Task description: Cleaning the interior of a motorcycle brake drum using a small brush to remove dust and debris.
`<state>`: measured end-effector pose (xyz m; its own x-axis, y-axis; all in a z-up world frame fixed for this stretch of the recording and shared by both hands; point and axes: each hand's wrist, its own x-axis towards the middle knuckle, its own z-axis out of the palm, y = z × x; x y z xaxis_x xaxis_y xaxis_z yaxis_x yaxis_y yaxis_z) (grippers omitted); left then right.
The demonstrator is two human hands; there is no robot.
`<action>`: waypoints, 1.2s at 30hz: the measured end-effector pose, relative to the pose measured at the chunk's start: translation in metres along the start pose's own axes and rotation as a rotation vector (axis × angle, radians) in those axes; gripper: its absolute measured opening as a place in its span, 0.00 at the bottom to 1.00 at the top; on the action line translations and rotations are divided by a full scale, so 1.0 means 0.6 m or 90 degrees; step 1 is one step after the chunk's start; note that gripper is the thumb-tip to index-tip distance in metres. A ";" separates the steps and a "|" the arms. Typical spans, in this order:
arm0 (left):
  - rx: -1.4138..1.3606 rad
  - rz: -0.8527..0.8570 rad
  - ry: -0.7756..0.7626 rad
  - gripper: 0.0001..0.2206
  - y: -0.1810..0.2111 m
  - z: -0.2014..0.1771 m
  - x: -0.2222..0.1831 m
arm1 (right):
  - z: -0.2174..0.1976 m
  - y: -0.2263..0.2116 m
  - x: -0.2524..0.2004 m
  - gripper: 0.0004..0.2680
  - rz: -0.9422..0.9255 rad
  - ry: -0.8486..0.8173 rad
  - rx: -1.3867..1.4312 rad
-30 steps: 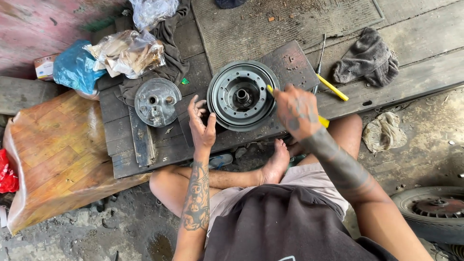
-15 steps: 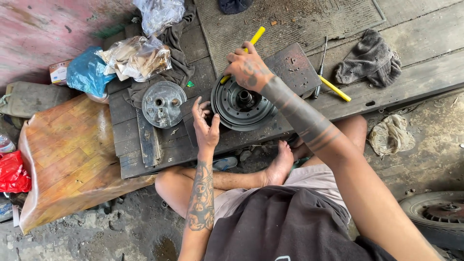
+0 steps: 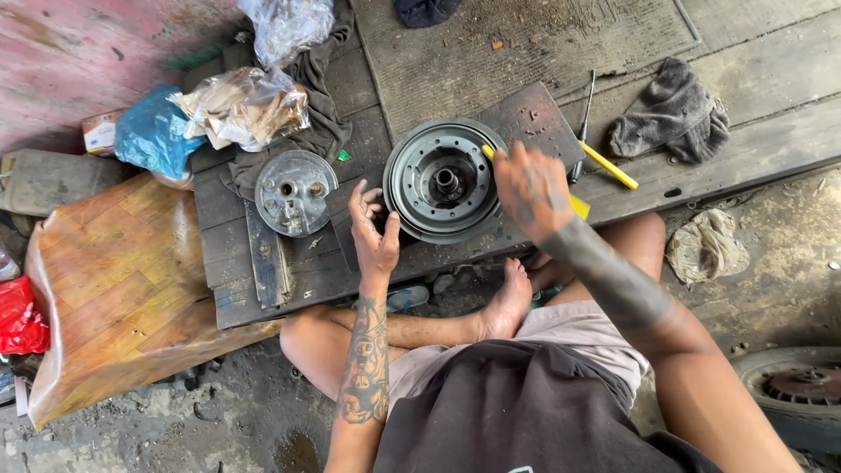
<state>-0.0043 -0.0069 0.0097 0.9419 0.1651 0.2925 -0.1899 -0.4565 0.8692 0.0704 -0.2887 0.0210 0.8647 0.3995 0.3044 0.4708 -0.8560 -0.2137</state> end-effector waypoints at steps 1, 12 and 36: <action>0.001 0.001 -0.001 0.31 -0.001 -0.001 -0.002 | -0.029 -0.023 -0.021 0.07 0.004 -0.045 -0.072; -0.001 0.015 0.013 0.33 -0.004 0.002 0.000 | 0.084 0.004 0.163 0.03 -0.197 0.050 -0.159; -0.005 -0.002 -0.012 0.32 -0.002 0.000 0.000 | 0.064 0.041 0.020 0.08 -0.065 0.181 0.016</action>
<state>-0.0041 -0.0063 0.0088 0.9475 0.1502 0.2824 -0.1889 -0.4496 0.8730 0.0990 -0.2925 -0.0161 0.7312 0.3719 0.5718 0.5594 -0.8066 -0.1907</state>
